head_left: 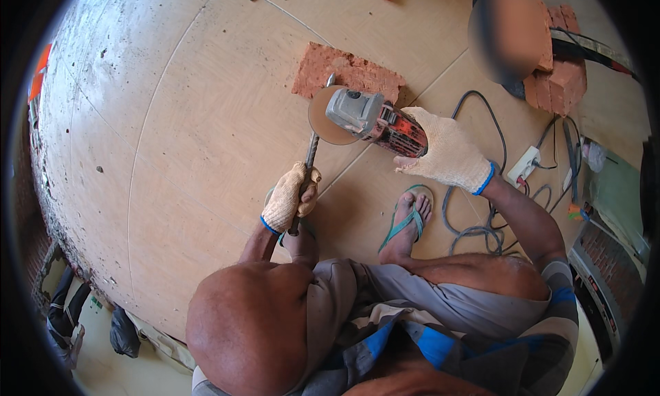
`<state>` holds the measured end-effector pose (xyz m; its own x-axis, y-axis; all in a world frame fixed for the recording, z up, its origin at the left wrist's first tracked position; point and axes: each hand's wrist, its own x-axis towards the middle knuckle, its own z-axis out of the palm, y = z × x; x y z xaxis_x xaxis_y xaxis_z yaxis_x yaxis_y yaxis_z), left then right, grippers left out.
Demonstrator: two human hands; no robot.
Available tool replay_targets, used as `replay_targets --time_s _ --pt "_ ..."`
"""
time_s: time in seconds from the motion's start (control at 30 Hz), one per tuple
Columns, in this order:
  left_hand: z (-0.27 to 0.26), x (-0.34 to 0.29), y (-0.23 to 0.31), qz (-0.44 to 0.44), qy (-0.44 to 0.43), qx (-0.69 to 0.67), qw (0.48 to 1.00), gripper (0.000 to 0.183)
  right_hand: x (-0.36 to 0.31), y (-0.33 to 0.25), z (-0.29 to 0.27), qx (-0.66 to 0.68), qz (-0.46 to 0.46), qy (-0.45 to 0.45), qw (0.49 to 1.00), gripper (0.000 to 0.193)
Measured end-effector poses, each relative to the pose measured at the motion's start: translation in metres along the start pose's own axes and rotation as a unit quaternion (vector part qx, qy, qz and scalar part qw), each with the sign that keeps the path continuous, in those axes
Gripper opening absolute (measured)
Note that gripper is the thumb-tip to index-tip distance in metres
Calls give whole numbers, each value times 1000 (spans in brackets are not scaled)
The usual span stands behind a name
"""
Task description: The person uses an angle grinder to sharpen the end of a metal rod, creating sparks. They pause to inspect the sharpened tip, then resume grinding to refine the point.
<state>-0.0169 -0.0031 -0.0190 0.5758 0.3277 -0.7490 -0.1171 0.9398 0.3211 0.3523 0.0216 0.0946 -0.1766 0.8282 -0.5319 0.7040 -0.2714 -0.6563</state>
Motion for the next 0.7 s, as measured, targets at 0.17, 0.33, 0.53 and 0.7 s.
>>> replay_targets --time_s 0.17,0.33,0.53,0.7 --pt "2 0 -1 7 17 21 1000 51 1 2 4 -19 -9 9 1000 74" --pt "2 0 0 6 14 29 999 54 5 6 1 3 21 11 1000 74" --pt "-2 1 0 -9 -23 -12 1000 61 2 3 -3 -9 13 19 1000 73" --pt "-4 1 0 -20 -39 -45 998 62 0 0 2 -2 0 1 1000 71"
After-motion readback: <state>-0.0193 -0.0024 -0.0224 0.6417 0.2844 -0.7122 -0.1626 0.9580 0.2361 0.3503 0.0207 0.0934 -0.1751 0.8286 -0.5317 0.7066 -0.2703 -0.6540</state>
